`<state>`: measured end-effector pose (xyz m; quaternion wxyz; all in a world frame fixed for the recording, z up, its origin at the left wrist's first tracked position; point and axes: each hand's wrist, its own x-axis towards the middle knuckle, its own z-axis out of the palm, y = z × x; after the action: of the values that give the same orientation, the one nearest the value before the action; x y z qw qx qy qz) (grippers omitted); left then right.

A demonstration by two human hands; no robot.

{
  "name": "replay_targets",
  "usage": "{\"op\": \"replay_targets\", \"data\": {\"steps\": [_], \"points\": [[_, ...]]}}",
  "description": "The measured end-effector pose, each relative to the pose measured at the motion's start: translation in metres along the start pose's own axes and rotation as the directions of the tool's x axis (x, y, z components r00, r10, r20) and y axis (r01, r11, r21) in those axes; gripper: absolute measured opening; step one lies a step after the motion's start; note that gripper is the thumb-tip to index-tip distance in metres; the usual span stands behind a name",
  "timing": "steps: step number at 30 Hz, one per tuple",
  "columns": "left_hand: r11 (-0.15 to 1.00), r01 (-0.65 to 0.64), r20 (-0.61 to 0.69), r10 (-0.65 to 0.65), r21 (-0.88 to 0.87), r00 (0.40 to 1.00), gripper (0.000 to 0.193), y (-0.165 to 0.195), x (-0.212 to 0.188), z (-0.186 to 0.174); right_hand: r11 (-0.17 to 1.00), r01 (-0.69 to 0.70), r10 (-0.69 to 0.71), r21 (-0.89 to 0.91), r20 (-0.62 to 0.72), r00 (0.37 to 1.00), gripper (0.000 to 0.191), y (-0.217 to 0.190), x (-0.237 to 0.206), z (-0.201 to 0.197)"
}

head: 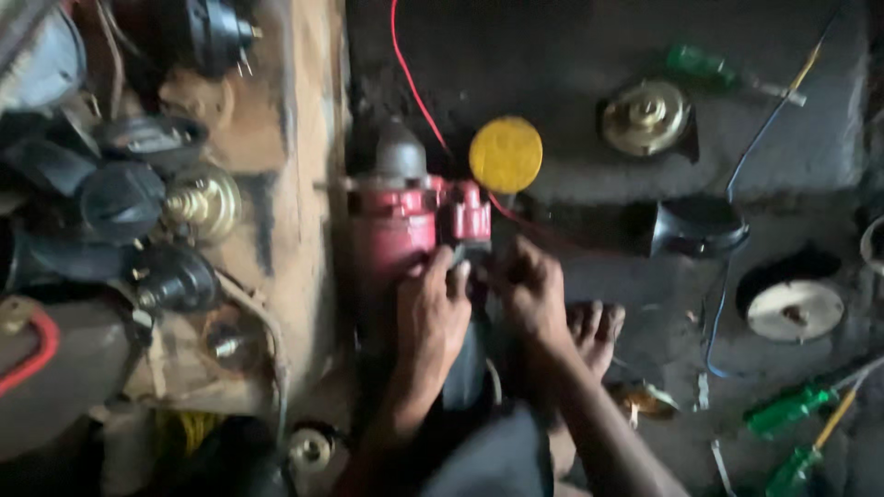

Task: The person sits on the floor and uses a small metal file to scrape and smooth the surface of a red cylindrical electrical device. They repeatedly rub the file against the device's body and then inspect the area.

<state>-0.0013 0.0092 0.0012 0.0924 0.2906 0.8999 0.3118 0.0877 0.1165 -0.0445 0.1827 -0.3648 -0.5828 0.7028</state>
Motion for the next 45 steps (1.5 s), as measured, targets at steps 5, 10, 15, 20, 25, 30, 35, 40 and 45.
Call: {"op": "replay_targets", "data": {"steps": [5,10,15,20,25,30,35,40,45], "points": [[0.986,0.158,0.187,-0.146,-0.051,0.972,0.018,0.004,0.003,-0.005,0.986,-0.146,0.141,0.083,0.06,0.988,0.023,0.002,-0.015,-0.01],[0.986,0.153,0.169,-0.141,-0.06,0.975,0.017,0.01,0.006,-0.012,0.969,-0.136,0.145,0.206,-0.03,0.989,0.022,-0.001,-0.019,-0.01],[0.981,0.186,0.205,-0.171,-0.056,0.964,0.018,0.014,0.007,-0.018,0.945,-0.161,0.159,0.283,0.032,0.987,0.017,-0.001,-0.02,-0.005],[0.989,0.119,0.172,-0.103,-0.089,0.98,0.018,0.015,0.007,-0.019,0.97,-0.098,0.112,0.222,-0.05,0.992,0.011,0.007,-0.027,-0.004],[0.975,0.211,0.216,-0.192,-0.065,0.957,0.021,0.013,0.007,-0.019,0.965,-0.163,0.186,0.204,-0.099,0.978,0.018,0.01,-0.028,0.001],[0.986,0.155,0.189,-0.142,-0.058,0.972,0.021,0.012,0.008,-0.018,0.962,-0.19,0.207,0.198,-0.067,0.976,0.014,0.001,-0.033,-0.001],[0.97,0.236,0.238,-0.218,-0.05,0.946,0.022,0.012,0.009,-0.019,0.95,-0.203,0.22,0.237,-0.05,0.974,0.023,-0.003,-0.038,-0.005],[0.97,0.23,0.235,-0.206,-0.076,0.95,0.021,0.013,0.008,-0.02,0.936,-0.248,0.275,0.251,-0.079,0.958,0.019,0.006,-0.039,-0.005],[0.978,0.198,0.222,-0.179,-0.064,0.959,0.021,0.014,0.009,-0.021,0.927,-0.205,0.231,0.315,-0.047,0.972,0.014,0.01,-0.038,-0.005]]}}
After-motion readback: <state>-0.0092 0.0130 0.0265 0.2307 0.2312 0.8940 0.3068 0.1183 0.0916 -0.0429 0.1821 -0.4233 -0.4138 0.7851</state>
